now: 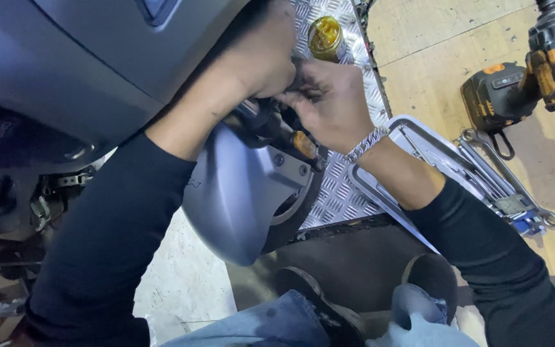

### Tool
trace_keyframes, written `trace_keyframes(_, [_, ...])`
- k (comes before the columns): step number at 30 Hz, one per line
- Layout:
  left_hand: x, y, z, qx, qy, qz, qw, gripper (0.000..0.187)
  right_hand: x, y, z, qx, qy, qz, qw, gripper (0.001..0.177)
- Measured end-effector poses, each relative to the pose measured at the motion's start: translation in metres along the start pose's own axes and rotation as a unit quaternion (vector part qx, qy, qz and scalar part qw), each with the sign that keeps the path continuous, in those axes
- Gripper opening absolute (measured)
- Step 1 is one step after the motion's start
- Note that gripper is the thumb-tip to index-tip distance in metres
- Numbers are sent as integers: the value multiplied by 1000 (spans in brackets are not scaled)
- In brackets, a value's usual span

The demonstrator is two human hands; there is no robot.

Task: The person works on the front wheel area of a motorcycle, using a ratchet and socket to tighten bolts on the front fender and fork assembly. They also handle a small black plastic part near the wheel hub and adjust components around the brake caliper.

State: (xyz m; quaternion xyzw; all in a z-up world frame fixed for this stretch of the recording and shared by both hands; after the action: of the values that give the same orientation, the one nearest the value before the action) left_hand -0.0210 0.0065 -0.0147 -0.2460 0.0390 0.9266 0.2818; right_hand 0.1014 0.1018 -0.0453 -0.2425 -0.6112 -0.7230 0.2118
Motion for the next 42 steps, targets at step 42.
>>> trace_keyframes(42, [-11,-9,2,-50,1,36,998,65,-7,-12,3,61,35,-58,996,10])
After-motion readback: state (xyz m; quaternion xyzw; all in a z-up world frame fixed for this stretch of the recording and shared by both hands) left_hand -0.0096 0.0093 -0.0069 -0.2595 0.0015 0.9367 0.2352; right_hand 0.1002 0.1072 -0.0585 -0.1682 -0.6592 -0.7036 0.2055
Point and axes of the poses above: each hand's wrist, its own x-axis towards the middle knuckle, its own z-axis out of the back of the hand, y = z × x, the point moved 2 cm from there along x, towards the middle knuckle, and after that the axes turned 7 degrees about y, right-handed, at the moved point
